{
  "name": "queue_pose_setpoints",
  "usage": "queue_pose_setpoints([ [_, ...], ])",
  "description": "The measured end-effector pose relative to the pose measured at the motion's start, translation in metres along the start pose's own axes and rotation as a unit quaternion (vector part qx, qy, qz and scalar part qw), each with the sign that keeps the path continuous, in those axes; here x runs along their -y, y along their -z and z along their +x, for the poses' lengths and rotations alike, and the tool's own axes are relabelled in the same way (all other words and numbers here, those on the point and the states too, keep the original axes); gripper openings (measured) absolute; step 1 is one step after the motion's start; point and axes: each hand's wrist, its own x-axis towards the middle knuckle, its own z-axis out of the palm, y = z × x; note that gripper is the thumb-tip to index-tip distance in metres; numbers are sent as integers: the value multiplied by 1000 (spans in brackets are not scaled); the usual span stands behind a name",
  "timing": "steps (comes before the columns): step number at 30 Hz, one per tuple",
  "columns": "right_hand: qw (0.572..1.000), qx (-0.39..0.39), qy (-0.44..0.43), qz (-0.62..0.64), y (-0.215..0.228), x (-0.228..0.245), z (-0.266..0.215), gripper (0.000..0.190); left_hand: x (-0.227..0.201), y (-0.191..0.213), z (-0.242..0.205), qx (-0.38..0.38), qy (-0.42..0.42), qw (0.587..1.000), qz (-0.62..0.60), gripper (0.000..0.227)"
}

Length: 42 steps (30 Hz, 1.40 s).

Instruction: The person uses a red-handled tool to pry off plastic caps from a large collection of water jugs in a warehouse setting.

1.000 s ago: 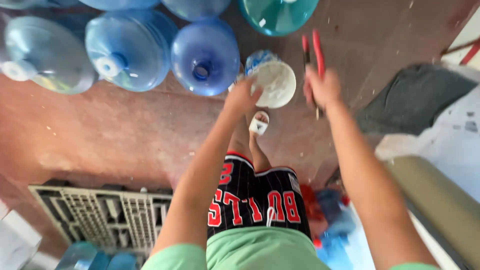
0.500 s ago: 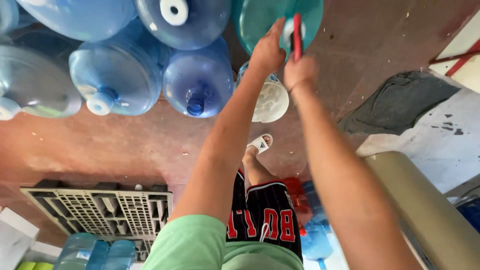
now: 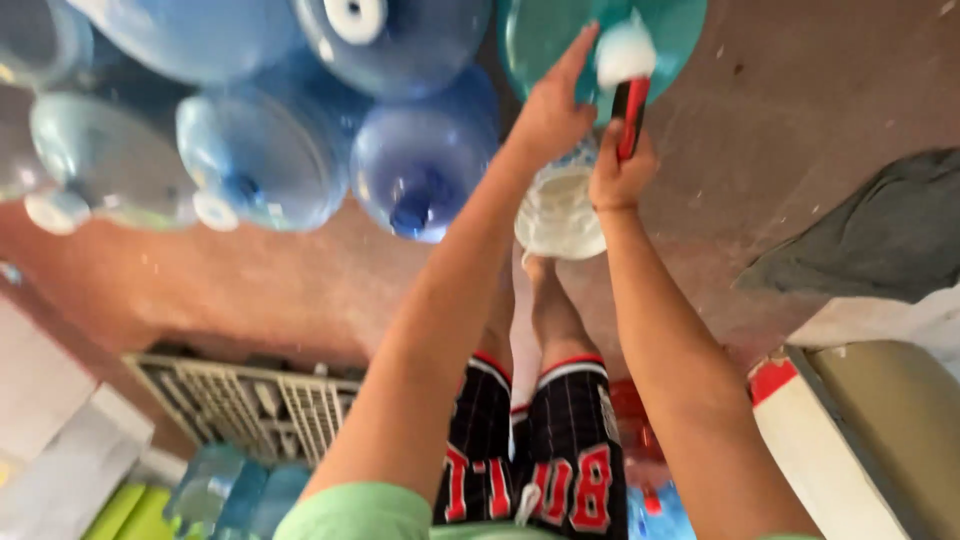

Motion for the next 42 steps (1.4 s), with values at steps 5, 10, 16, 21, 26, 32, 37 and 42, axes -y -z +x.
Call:
queue_pose_setpoints([
  [5,997,72,-1,-11,22,-30,-35,41,-18,-29,-86,-81,196,920,-328,74],
  [10,979,203,3,-5,112,-9,-138,39,-38,-87,-198,-136,302,852,-405,81],
  [16,867,392,-283,-125,254,-27,-266,65,-86,-126,-277,-229,442,799,-337,89],
  [21,820,384,-372,-203,316,-78,-286,56,-108,-81,-291,-194,326,914,-147,103],
  [26,831,408,-317,-206,267,-7,-185,71,-62,-10,-280,-130,338,932,-8,86],
  [32,880,394,-143,-224,85,173,-44,67,-40,104,-201,-199,207,953,98,75],
  [37,856,452,-75,-239,-61,295,30,41,18,180,-119,-227,148,946,178,67],
  [42,766,441,-191,-427,-135,380,41,32,55,207,-47,-145,224,929,255,93],
])
